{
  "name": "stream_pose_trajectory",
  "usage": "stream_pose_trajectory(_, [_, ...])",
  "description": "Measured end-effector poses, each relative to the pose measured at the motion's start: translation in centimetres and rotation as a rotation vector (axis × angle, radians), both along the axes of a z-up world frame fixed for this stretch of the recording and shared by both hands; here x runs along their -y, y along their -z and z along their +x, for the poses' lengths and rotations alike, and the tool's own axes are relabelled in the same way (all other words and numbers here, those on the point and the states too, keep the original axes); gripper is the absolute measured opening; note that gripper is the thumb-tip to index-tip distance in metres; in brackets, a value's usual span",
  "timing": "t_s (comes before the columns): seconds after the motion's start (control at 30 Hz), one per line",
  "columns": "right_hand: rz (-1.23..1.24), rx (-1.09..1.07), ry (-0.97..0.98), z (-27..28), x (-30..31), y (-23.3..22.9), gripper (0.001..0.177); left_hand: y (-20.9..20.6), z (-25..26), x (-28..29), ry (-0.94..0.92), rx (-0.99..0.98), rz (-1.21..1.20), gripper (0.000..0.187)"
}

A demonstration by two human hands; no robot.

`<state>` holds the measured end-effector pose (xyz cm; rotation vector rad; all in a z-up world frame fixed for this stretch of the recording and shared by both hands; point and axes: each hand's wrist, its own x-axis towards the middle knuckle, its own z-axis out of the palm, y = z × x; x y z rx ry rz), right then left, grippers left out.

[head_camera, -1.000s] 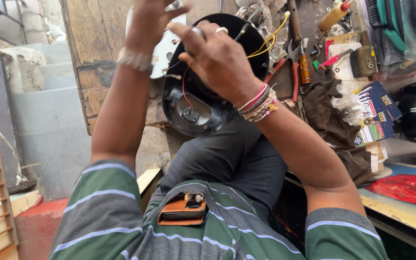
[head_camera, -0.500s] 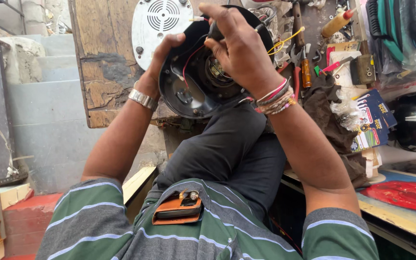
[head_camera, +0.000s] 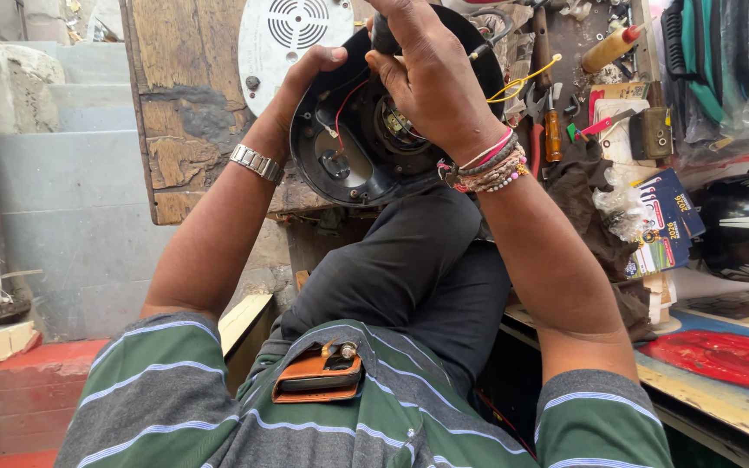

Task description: The person repairs a ceiling fan motor by stripping wires with a screwdriver, connecting them to a power source using a soldering iron, and testing the motor's rotation. They also use pliers to adjust a small metal component inside the motor housing.

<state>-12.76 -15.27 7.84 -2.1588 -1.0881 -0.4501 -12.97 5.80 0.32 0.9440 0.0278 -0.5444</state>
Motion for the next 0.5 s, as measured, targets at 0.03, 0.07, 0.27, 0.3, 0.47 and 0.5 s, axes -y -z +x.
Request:
stream_pose_trajectory(0.03, [0.003,-0.013,-0.004,0.0,-0.13,-0.08,0.062,-0.1,0.01,0.0,-0.012,0.01,0.017,0.073])
stream_pose_trajectory(0.07, [0.005,-0.026,-0.009,-0.02,-0.23,-0.14,0.063,-0.22,-0.01,-0.01,-0.024,0.019,0.033,0.072])
stream_pose_trajectory(0.27, [-0.009,-0.022,-0.016,-0.16,-0.29,-0.19,0.064,-0.86,-0.45,0.04,-0.046,0.064,0.108,0.079])
stream_pose_trajectory(0.3, [-0.009,-0.02,-0.023,-0.06,-0.33,-0.16,0.064,-0.92,-0.45,0.06,-0.062,0.065,0.127,0.08])
stream_pose_trajectory(0.47, [-0.031,0.03,0.004,0.13,-0.19,0.07,0.064,-0.74,-0.63,-0.1,-0.099,0.078,0.141,0.083])
stream_pose_trajectory(0.5, [-0.035,0.039,0.01,0.15,-0.15,0.15,0.065,-0.65,-0.58,-0.12,-0.101,0.085,0.151,0.083])
